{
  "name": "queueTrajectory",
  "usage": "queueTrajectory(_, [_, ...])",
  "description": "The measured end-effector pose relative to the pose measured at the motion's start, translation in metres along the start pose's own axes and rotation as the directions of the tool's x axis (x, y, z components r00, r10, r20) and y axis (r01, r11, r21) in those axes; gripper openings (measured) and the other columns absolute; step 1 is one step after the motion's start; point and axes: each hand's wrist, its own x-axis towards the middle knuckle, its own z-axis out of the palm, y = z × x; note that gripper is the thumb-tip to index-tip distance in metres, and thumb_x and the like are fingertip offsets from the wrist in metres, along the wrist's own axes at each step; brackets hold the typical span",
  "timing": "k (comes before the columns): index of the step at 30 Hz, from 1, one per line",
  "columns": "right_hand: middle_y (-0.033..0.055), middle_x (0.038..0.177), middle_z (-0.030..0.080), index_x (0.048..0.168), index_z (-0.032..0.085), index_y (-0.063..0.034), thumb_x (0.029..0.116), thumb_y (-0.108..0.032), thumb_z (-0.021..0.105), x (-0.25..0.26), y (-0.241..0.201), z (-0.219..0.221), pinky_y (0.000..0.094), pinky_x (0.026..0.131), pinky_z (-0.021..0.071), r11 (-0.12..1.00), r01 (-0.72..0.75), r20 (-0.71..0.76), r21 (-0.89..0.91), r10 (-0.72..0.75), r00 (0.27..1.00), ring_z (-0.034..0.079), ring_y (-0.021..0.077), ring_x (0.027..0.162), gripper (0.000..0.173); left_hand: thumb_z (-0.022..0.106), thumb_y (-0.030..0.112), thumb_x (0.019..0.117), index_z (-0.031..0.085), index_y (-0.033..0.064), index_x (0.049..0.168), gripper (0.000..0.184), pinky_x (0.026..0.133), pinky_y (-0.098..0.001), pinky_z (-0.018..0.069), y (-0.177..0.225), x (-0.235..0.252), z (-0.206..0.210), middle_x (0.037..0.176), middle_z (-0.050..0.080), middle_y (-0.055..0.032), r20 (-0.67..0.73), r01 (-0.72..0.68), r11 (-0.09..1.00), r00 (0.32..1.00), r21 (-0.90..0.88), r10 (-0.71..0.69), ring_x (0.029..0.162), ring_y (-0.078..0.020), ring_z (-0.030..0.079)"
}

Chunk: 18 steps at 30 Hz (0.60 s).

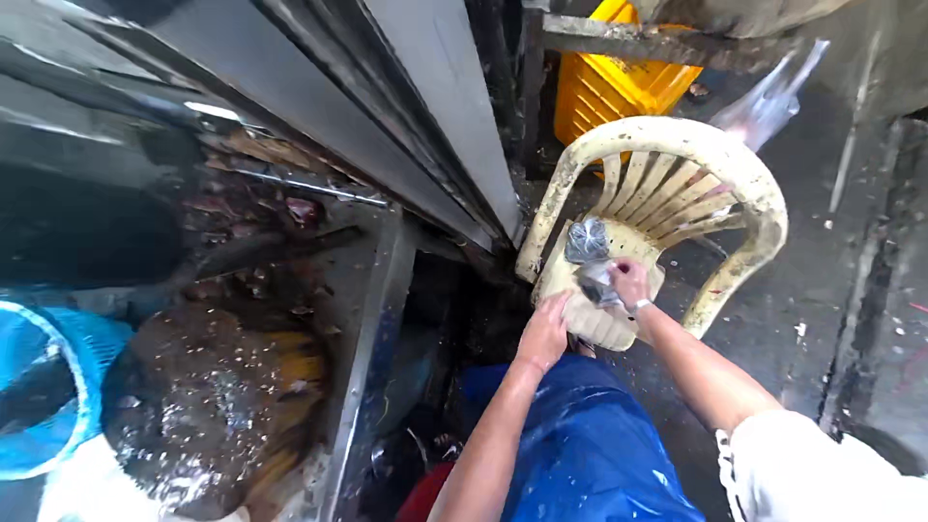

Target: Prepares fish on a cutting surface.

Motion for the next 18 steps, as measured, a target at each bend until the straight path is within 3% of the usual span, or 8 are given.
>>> queueTrajectory(3, [0.0269,0.118,0.069,0.122,0.069,0.0012,0.0979,-0.034,0.069,0.048,0.048,-0.015,0.0601,0.099,0.0526,0.982,-0.048,-0.037,-0.184,0.042,0.998,0.067,0.0411,0.111,0.042,0.056,0.019,0.1043,0.056,0.0145,0.147,0.042,0.113,-0.0392,0.0484,-0.047,-0.074,-0.001,0.146,0.059,-0.0071,-0.020,0.209,0.974,0.977,-0.084,-0.211,0.130,-0.0187,0.060])
queueTrajectory(6, [0.0331,0.128,0.063,0.130,0.062,0.0058,0.0947,-0.034,0.073,0.068,0.045,0.010,0.0625,0.104,0.0485,0.954,-0.036,0.058,-0.298,0.056,0.997,0.062,0.0459,0.120,0.054,0.058,0.020,0.1036,0.062,0.0157,0.140,0.037,0.104,-0.0353,0.0554,-0.093,-0.178,-0.032,0.137,0.064,-0.0064,-0.247,0.367,0.906,0.877,-0.213,-0.413,0.117,-0.0155,0.067])
queueTrajectory(8, [0.0337,0.127,0.064,0.130,0.063,0.0051,0.1005,-0.030,0.062,0.062,0.026,0.040,0.0673,0.103,0.0474,0.902,0.125,0.186,-0.412,-0.051,0.981,0.062,0.0484,0.120,0.046,0.059,0.020,0.1029,0.068,0.0165,0.131,0.030,0.093,-0.0296,0.0600,-0.110,-0.235,-0.068,0.127,0.069,-0.0027,-0.510,0.373,0.884,0.721,-0.283,-0.468,0.105,-0.0094,0.070])
queueTrajectory(10, [0.0283,0.123,0.067,0.129,0.064,0.0011,0.1035,-0.027,0.053,0.021,-0.027,0.090,0.0640,0.100,0.0510,0.830,0.372,0.404,-0.416,-0.198,0.893,0.066,0.0430,0.114,0.040,0.060,0.020,0.1028,0.072,0.0151,0.122,0.023,0.092,-0.0284,0.0602,-0.128,-0.279,-0.128,0.118,0.072,-0.0001,-0.748,0.389,0.875,0.479,-0.287,-0.458,0.102,-0.0068,0.070])
queueTrajectory(12, [0.0233,0.119,0.070,0.125,0.067,0.0009,0.1046,-0.023,0.053,-0.062,-0.100,0.145,0.0541,0.099,0.0552,0.722,0.626,0.597,-0.295,-0.373,0.711,0.069,0.0342,0.110,0.035,0.060,0.018,0.1022,0.073,0.0099,0.116,0.021,0.096,-0.0330,0.0589,-0.157,-0.319,-0.203,0.112,0.073,-0.0036,-0.885,0.426,0.868,0.258,-0.255,-0.387,0.104,-0.0117,0.069])
queueTrajectory(14, [0.0195,0.111,0.072,0.109,0.073,0.0020,0.1007,-0.016,0.060,-0.144,-0.155,0.202,0.0436,0.097,0.0583,0.480,0.877,0.641,-0.007,-0.671,0.372,0.071,0.0282,0.107,0.024,0.061,0.015,0.1012,0.073,0.0067,0.117,0.022,0.099,-0.0401,0.0571,-0.207,-0.354,-0.283,0.113,0.073,-0.0083,-0.927,0.493,0.834,0.130,-0.248,-0.352,0.108,-0.0190,0.069])
queueTrajectory(16, [0.0166,0.107,0.071,0.101,0.075,-0.0039,0.0975,-0.016,0.062,-0.200,-0.218,0.261,0.0429,0.098,0.0561,0.225,0.948,0.546,0.225,-0.835,0.068,0.068,0.0286,0.109,0.018,0.058,0.018,0.1027,0.070,0.0100,0.124,0.026,0.107,-0.0473,0.0511,-0.269,-0.374,-0.359,0.125,0.070,-0.0094,-0.913,0.580,0.768,0.098,-0.271,-0.397,0.121,-0.0254,0.064])
queueTrajectory(18, [0.0155,0.113,0.067,0.108,0.073,-0.0083,0.0986,-0.021,0.062,-0.239,-0.303,0.320,0.0448,0.100,0.0541,0.109,0.956,0.460,0.272,-0.888,-0.030,0.063,0.0293,0.114,0.019,0.060,0.019,0.1010,0.068,0.0124,0.127,0.028,0.106,-0.0549,0.0493,-0.338,-0.376,-0.431,0.132,0.066,-0.0118,-0.902,0.618,0.741,0.115,-0.262,-0.415,0.127,-0.0335,0.059])
